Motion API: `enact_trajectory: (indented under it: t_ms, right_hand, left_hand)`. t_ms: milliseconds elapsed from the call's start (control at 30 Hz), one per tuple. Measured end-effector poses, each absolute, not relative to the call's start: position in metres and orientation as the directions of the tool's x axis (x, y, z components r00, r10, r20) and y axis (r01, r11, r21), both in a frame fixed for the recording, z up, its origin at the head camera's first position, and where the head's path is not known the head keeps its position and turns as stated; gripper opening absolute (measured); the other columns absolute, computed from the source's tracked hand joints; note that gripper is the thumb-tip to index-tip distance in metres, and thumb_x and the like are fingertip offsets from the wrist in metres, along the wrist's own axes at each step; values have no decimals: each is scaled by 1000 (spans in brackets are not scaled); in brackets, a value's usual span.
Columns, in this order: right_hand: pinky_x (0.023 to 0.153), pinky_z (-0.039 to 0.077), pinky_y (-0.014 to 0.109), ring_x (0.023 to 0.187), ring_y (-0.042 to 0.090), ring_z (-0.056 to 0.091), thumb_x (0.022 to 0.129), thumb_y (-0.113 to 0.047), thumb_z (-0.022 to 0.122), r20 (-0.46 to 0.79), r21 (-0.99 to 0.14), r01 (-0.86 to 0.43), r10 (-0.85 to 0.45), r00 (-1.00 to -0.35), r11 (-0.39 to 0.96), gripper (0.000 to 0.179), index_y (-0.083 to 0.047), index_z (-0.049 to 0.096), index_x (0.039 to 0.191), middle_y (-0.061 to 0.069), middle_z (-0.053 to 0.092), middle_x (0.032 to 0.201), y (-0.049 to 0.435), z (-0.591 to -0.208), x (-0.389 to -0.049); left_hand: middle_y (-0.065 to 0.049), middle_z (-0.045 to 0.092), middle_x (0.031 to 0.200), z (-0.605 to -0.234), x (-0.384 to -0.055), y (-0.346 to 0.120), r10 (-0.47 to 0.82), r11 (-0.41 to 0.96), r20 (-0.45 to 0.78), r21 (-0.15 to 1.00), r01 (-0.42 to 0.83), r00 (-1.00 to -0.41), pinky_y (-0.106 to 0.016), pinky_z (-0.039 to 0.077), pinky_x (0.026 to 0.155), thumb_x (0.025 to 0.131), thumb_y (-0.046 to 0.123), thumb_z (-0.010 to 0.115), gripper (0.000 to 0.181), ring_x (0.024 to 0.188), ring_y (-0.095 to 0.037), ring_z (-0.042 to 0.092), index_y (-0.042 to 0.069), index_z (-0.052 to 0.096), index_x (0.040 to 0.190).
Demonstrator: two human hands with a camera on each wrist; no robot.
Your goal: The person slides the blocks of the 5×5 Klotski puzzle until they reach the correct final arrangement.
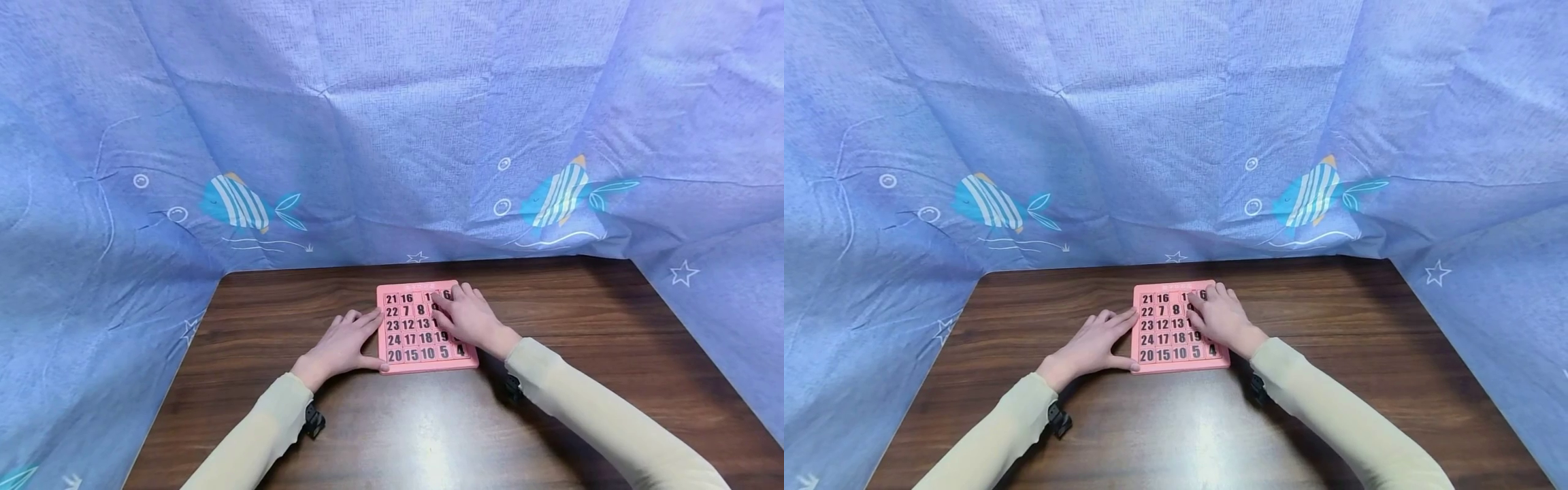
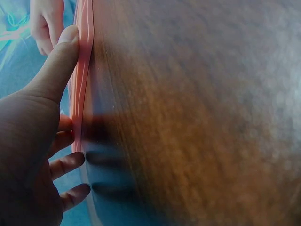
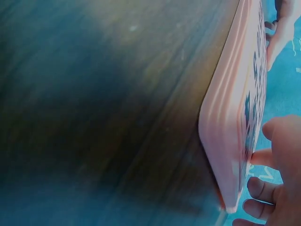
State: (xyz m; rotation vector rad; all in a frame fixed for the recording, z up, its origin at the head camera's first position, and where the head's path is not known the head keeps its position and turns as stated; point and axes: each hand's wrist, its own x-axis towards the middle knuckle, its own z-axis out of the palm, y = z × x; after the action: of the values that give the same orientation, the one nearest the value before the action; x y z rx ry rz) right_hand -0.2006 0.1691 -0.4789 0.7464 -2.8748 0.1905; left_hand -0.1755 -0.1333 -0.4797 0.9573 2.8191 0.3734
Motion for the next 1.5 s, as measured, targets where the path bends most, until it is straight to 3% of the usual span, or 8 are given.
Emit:
enact_trajectory:
  t_ms: [367, 633, 900, 1200, 1500]
  right_hand:
    - [81, 43, 48, 99, 36, 49, 102, -38, 64, 209, -66, -533, -511, -834, 843, 41, -12, 71, 133, 15, 57, 93, 151, -480, -202]
    - [76, 40, 45, 87, 31, 46, 101, -34, 65, 209, -143, -479, -447, -870, 866, 35, -10, 71, 126, 14, 54, 94, 169, -478, -200]
    - [74, 39, 43, 86, 32, 46, 102, -36, 64, 158, -123, -408, -388, -908, 905, 48, -5, 68, 138, 14, 54, 89, 192, -481, -198]
    - [70, 36, 41, 80, 29, 42, 100, -36, 67, 190, -111, -473, -448, -873, 874, 44, -9, 71, 135, 9, 49, 83, 188, -481, -197]
    - [77, 40, 44, 90, 31, 47, 102, -40, 63, 130, -106, -486, -472, -872, 868, 51, -8, 65, 142, 14, 55, 96, 178, -478, -199]
  left_hand:
    - [-5, 34, 169, -481, -176, -133, 614, 768, -57, 275, 579, -787, -51, 39, 103, 82, 71, 75, 106, 131, -27, 46, 11, 39, 162]
    - [-7, 36, 168, -481, -172, -133, 605, 770, -56, 298, 565, -795, -53, 38, 105, 81, 69, 76, 105, 130, -28, 46, 10, 42, 161]
    - [-7, 36, 168, -478, -172, -135, 609, 768, -54, 292, 571, -791, -51, 38, 104, 81, 70, 76, 106, 131, -29, 46, 10, 41, 161]
    - [-6, 36, 168, -478, -173, -134, 610, 768, -56, 288, 572, -790, -51, 38, 105, 82, 70, 76, 105, 131, -28, 46, 10, 41, 161]
    - [-6, 36, 168, -478, -174, -133, 609, 768, -54, 289, 572, -791, -52, 38, 106, 81, 70, 76, 106, 132, -28, 46, 11, 40, 161]
